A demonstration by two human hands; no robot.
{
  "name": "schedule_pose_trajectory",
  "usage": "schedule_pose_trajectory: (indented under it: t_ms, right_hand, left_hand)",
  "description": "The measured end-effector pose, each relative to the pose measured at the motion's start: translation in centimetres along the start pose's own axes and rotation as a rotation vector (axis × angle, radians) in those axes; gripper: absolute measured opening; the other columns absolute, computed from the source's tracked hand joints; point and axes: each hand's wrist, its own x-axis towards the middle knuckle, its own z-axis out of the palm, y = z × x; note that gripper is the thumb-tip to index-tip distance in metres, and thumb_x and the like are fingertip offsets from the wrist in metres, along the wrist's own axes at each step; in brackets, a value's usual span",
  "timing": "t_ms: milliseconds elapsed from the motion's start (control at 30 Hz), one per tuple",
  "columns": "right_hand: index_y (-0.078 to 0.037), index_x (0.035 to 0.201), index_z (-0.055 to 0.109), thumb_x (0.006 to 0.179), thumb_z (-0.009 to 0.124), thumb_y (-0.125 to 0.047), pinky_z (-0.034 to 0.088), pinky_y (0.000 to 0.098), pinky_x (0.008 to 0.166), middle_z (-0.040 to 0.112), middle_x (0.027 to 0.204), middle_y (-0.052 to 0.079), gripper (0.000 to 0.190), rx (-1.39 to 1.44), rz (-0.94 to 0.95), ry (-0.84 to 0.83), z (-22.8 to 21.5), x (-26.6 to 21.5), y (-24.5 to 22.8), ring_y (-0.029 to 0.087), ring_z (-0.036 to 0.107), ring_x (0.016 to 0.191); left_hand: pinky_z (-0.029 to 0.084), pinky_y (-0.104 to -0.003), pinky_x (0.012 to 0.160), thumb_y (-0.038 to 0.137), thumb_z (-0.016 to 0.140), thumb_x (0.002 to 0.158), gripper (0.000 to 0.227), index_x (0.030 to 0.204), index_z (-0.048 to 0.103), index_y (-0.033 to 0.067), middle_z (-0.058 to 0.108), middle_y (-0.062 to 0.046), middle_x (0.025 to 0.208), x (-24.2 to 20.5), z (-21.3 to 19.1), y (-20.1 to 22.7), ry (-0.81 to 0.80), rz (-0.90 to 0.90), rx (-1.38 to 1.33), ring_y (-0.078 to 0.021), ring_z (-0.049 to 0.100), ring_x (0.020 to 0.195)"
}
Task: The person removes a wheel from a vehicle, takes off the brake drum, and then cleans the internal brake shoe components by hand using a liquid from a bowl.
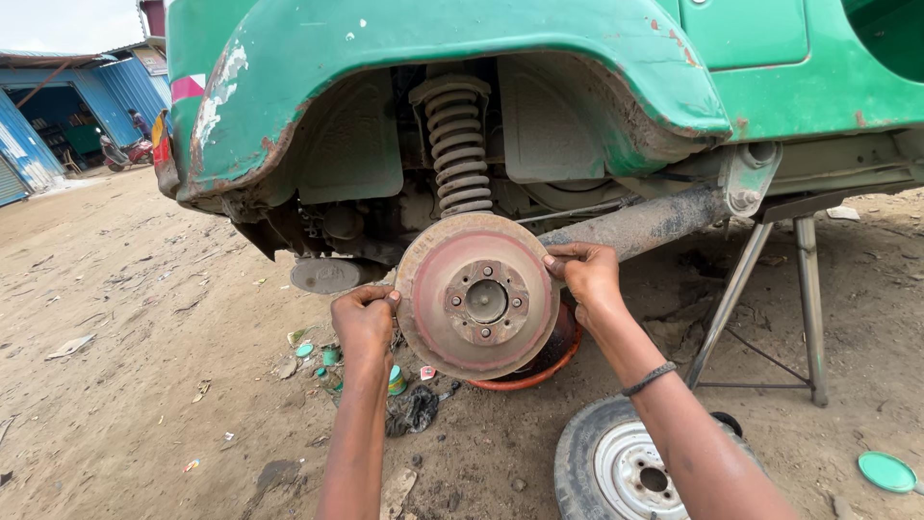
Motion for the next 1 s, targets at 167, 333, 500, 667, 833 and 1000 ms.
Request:
schedule_pose_trajectory:
  t_ms: [167,333,500,667,833,1000]
  right_hand:
    - [0.008,0.102,0.077,0.084,0.073,0.006,0.06,0.0348,0.073,0.078,0.093,0.02,0.018,0.0,-0.064,-0.005,-0.8,-1.9,-0.7,0.021,0.073,0.081]
    - [0.008,0.105,0.077,0.085,0.077,0.004,0.055,0.0317,0.075,0.078,0.093,0.017,0.02,-0.076,-0.118,-0.011,-3.2,-3.8,0.2,0.019,0.068,0.079]
    - [0.006,0.109,0.075,0.085,0.073,0.007,0.059,0.0264,0.082,0.077,0.096,0.013,0.024,0.117,-0.205,-0.024,-8.1,-9.0,1.4,0.014,0.071,0.086]
    - [0.002,0.107,0.075,0.086,0.074,0.004,0.06,0.0271,0.085,0.076,0.097,0.01,0.021,0.374,-0.216,0.056,-13.6,-11.9,5.7,0.014,0.072,0.088]
    - [-0.018,0.128,0.065,0.108,0.048,-0.059,0.05,0.0363,0.069,0.062,0.087,0.003,0.048,0.492,0.08,0.307,-17.5,-14.5,10.5,0.018,0.063,0.076]
    - [-0.019,0.102,0.06,0.106,0.037,-0.065,0.043,0.0416,0.106,0.062,0.084,-0.004,0.052,1.048,0.134,0.136,-18.6,-19.5,14.9,0.011,0.065,0.087]
  left_hand:
    - [0.051,-0.031,0.06,-0.006,0.073,0.082,0.009,0.09,0.077,-0.0069,0.072,-0.013,0.079,-0.1,-0.7,1.3,-0.092,-0.027,-0.174,-0.0169,0.063,0.065]
    - [0.051,-0.026,0.063,-0.006,0.07,0.085,0.012,0.095,0.076,-0.0035,0.072,-0.009,0.082,-5.7,-3.2,2.7,-0.153,0.031,-0.164,-0.013,0.062,0.068]
    - [0.053,-0.028,0.064,0.003,0.071,0.088,0.011,0.096,0.078,0.0004,0.072,-0.005,0.086,-13.8,-4.8,3.6,-0.144,0.139,-0.001,-0.0144,0.062,0.072]
    - [0.057,-0.03,0.066,0.005,0.074,0.086,0.009,0.094,0.076,0.0011,0.069,-0.005,0.087,-20.7,-3.7,2.2,-0.145,0.478,0.048,-0.0146,0.067,0.077]
    - [0.058,-0.036,0.073,-0.01,0.063,0.082,0.02,0.101,0.069,-0.0059,0.063,-0.014,0.093,-28.1,-0.4,0.9,-0.351,0.961,0.035,-0.0243,0.066,0.088]
    - [0.059,-0.04,0.092,0.005,0.072,0.099,0.018,0.111,0.066,-0.0068,0.06,-0.013,0.1,-31.4,2.0,1.0,-0.671,1.405,0.112,-0.0242,0.063,0.099]
